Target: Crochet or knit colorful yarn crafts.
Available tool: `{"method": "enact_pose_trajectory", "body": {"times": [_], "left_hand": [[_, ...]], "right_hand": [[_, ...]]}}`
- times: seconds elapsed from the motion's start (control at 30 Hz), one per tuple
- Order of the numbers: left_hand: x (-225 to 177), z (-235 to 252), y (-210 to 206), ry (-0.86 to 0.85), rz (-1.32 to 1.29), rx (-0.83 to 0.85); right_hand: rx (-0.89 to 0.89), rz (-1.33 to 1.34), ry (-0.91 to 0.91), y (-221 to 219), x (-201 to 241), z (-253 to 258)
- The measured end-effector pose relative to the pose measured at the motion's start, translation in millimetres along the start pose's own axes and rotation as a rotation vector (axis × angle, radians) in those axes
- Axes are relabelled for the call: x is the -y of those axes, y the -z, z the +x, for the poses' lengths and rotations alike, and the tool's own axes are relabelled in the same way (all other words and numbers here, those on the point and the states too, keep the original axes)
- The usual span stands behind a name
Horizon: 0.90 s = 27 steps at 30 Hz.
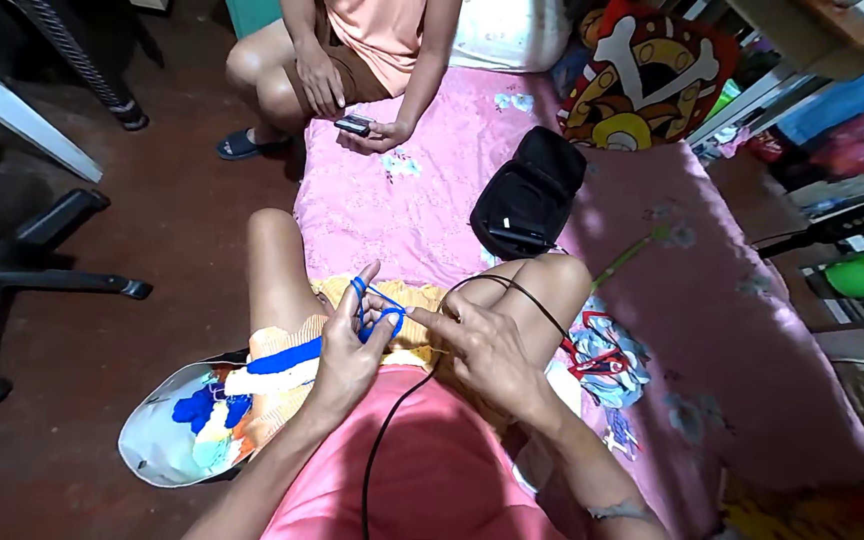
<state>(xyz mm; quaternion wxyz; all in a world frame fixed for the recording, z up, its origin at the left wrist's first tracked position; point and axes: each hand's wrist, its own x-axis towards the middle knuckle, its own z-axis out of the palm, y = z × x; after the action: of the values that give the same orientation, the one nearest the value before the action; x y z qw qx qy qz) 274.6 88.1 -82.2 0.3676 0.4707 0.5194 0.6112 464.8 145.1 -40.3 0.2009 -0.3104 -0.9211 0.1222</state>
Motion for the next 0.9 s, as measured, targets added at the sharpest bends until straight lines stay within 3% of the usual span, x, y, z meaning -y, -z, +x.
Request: {"method": "enact_pose_trajectory", "body": {"times": [0.1,0.23,0.37,0.43,0.5,0.63,0.7,0.8,0.9], "left_hand": [[5,-1,-8,0.005,-0.059,-0.06],[15,-1,-15,-0.073,-0.098,-0.117],[11,-4,-17,-0.028,-0.174,-0.059],[5,-1,-14,0.045,-0.214,-0.037],[0,2,-9,0.062,-0.181,-0.01],[-1,5,-1,0.032,-0.025,-0.002],[1,6,0,0.036,0.01,0.003],[0,7,1,0.109,-0.018,0.038],[0,9,1,0.146,-0.147,0.082]], "right_hand": [[-0.138,-0.001,-0.116,-23,14,-9],[-0.153,0.158,-0.302,-41,29,-10],[-0.169,0.908,-0.432,-48,22,1],[-0.223,1.078,-0.416,-51,20,3],[-0.26,0.855,-0.343,-52,15,-1],[-0.394,0.05,-0.098,-47,5,-8],[-0.381,-0.105,-0.02,-37,2,-8],[-0.243,0.061,-0.001,-21,-8,-10],[-0.033,0.593,-0.181,-9,-23,-9]]}}
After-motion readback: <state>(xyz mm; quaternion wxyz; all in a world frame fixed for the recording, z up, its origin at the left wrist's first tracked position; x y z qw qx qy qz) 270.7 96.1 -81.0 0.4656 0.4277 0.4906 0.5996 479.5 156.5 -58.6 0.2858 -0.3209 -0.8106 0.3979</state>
